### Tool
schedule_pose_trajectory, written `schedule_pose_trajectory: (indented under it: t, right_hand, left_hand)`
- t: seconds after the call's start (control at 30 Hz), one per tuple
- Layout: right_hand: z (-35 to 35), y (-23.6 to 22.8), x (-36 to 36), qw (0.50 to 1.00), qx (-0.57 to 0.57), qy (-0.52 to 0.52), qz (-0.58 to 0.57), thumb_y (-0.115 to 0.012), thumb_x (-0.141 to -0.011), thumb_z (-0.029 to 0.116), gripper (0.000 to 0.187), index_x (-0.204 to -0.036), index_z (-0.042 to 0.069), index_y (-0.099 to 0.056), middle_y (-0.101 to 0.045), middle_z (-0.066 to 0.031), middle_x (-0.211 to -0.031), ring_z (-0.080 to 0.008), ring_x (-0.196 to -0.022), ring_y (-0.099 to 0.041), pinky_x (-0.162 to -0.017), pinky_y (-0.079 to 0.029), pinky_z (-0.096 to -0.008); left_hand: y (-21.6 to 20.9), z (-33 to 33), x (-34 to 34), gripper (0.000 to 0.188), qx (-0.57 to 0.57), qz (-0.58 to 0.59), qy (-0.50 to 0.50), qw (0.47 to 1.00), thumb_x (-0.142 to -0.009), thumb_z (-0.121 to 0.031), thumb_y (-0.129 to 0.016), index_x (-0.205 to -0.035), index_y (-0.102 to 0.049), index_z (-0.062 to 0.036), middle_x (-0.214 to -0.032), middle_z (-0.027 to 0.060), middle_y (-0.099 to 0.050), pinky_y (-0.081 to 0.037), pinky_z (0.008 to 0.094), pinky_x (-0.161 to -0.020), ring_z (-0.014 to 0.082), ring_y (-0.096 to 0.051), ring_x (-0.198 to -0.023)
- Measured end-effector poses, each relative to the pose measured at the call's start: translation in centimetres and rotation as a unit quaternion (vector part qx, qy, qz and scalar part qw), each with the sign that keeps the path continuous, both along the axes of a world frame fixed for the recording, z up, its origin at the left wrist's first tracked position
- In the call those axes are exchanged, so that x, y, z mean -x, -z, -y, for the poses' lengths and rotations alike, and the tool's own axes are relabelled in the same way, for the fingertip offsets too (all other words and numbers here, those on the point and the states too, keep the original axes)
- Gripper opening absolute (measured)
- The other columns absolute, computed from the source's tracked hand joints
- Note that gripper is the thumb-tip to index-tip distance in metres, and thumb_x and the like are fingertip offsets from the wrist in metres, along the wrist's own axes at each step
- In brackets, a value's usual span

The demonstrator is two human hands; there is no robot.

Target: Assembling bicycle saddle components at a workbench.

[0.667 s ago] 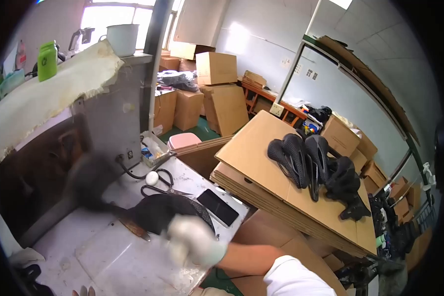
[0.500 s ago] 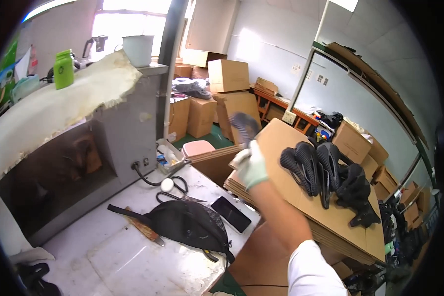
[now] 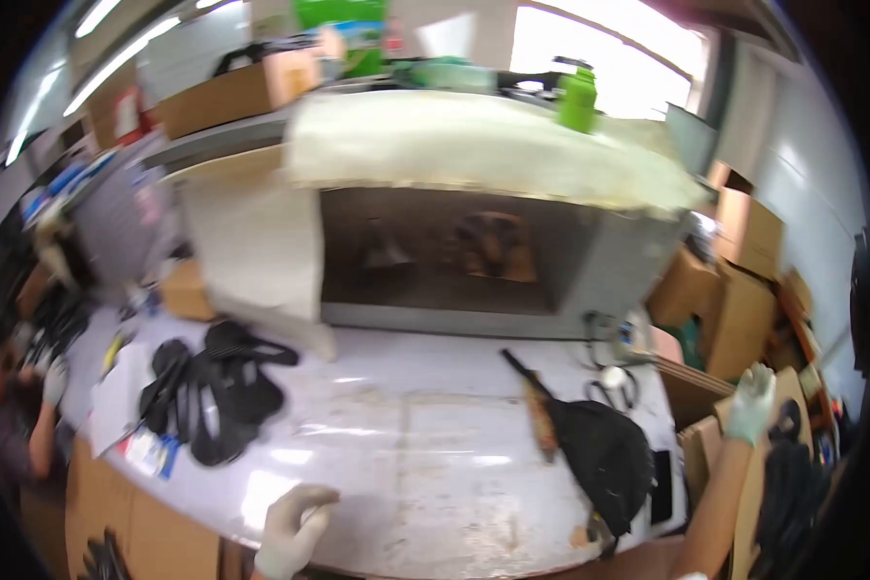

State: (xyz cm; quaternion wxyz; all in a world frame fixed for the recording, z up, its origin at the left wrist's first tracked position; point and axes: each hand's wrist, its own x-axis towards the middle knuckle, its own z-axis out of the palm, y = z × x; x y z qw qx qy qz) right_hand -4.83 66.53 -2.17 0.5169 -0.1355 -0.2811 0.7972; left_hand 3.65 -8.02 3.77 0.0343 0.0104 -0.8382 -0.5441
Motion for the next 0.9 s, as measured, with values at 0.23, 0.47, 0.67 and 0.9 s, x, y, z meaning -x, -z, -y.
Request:
schedule_pose_trajectory:
  t: [0.23, 0.47, 0.67, 0.9]
  right_hand:
    - [32.7, -7.4, -8.7, 0.773, -0.545, -0.187, 0.264, -0.076, -0.092, 0.033, 0.039, -0.103, -0.004, -0.066, -0.063, -0.0046, -0.065, -0.0183, -0.047, -0.061, -0.049, -0.048, -0.0280]
    - [43.5, -6.4, -8.0, 0.473, -0.733, -0.445, 0.200, -0.070, -0.096, 0.025, 0.029, -0.115, 0.006, -0.076, -0.074, -0.0223, -0.105, -0.0399, -0.095, -0.072, -0.084, -0.057, -0.0457]
    - [47.8, -4.6, -6.4, 0.449, -0.737, -0.491, 0.118, -0.065, -0.100, 0.030, 0.034, -0.124, 0.006, -0.072, -0.074, -0.0206, -0.112, -0.0395, -0.100, -0.071, -0.090, -0.057, -0.0441]
    - [48.8, -2.9, -5.5, 0.568, -0.769, -0.248, 0.156, -0.069, -0.100, 0.027, 0.031, -0.120, 0.003, -0.071, -0.075, -0.0164, -0.098, -0.0351, -0.087, -0.073, -0.081, -0.058, -0.0401]
  left_hand:
    - [5.6, 8.9, 9.4, 0.066, 0.482, -0.143, -0.174, 0.847, -0.082, -0.025, -0.080, -0.142, -0.057, -0.0071, -0.130, 0.0227, -0.062, -0.048, 0.0492, -0.100, 0.0394, -0.060, -0.118]
    - [4.9, 12.4, 18.1, 0.052, 0.448, -0.194, -0.242, 0.839, -0.085, -0.032, -0.077, -0.130, -0.066, -0.0090, -0.108, 0.0162, -0.066, -0.050, 0.0512, -0.089, 0.0386, -0.062, -0.105]
    - [5.2, 15.8, 27.4, 0.025, 0.620, -0.115, -0.104, 0.769, -0.090, -0.017, -0.065, -0.111, -0.076, -0.0191, -0.124, 0.0142, -0.067, -0.035, 0.0618, -0.115, 0.0394, -0.055, -0.128]
    - [-0.6, 8.6, 21.9, 0.016, 0.653, -0.208, 0.084, 0.723, -0.093, -0.016, -0.059, -0.102, -0.072, -0.0146, -0.099, 0.0080, -0.070, -0.043, 0.0493, -0.105, 0.0276, -0.068, -0.097]
